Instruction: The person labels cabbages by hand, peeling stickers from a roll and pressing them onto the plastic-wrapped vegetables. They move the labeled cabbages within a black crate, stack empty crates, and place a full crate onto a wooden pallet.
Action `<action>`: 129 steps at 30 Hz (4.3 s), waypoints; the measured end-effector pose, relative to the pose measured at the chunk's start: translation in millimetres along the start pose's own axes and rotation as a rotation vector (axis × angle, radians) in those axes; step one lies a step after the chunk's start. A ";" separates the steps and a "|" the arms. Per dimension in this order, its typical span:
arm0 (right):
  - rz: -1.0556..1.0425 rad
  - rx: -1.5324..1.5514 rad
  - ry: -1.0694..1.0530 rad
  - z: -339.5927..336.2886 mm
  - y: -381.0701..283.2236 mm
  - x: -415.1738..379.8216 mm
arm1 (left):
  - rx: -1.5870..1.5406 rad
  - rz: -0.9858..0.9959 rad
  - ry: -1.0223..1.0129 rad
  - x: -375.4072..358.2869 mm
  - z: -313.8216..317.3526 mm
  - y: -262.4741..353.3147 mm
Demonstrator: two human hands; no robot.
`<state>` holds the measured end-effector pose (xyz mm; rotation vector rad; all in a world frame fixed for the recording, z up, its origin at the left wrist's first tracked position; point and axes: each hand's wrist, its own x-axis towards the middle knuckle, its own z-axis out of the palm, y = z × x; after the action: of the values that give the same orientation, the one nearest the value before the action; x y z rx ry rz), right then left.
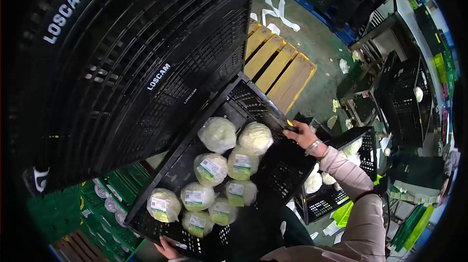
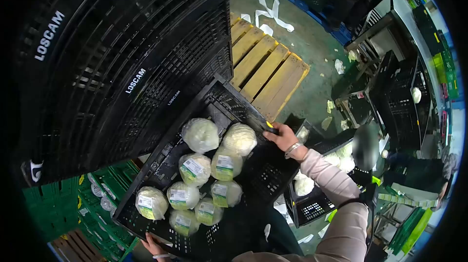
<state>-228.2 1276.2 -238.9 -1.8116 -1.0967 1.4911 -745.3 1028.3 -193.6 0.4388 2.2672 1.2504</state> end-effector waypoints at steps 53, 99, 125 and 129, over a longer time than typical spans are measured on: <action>1.248 0.269 0.669 85.6 495.9 -758.5 | 0.440 0.700 -1.755 -353.1 371.7 -96.1; -0.323 1.096 0.302 -248.2 611.6 -754.2 | 1.159 0.090 -2.174 -925.7 195.4 -310.4; 0.824 0.026 0.778 -328.7 973.1 -702.5 | 1.143 0.248 -1.698 -797.3 153.7 -435.3; 0.965 -0.035 1.054 -287.7 1127.1 -601.2 | 1.278 -0.018 -1.623 -781.0 144.0 -468.3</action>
<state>295.7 203.7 -777.4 -2.7652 0.3238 0.5963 -40.2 487.8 -440.2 1.2057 1.1568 -0.7351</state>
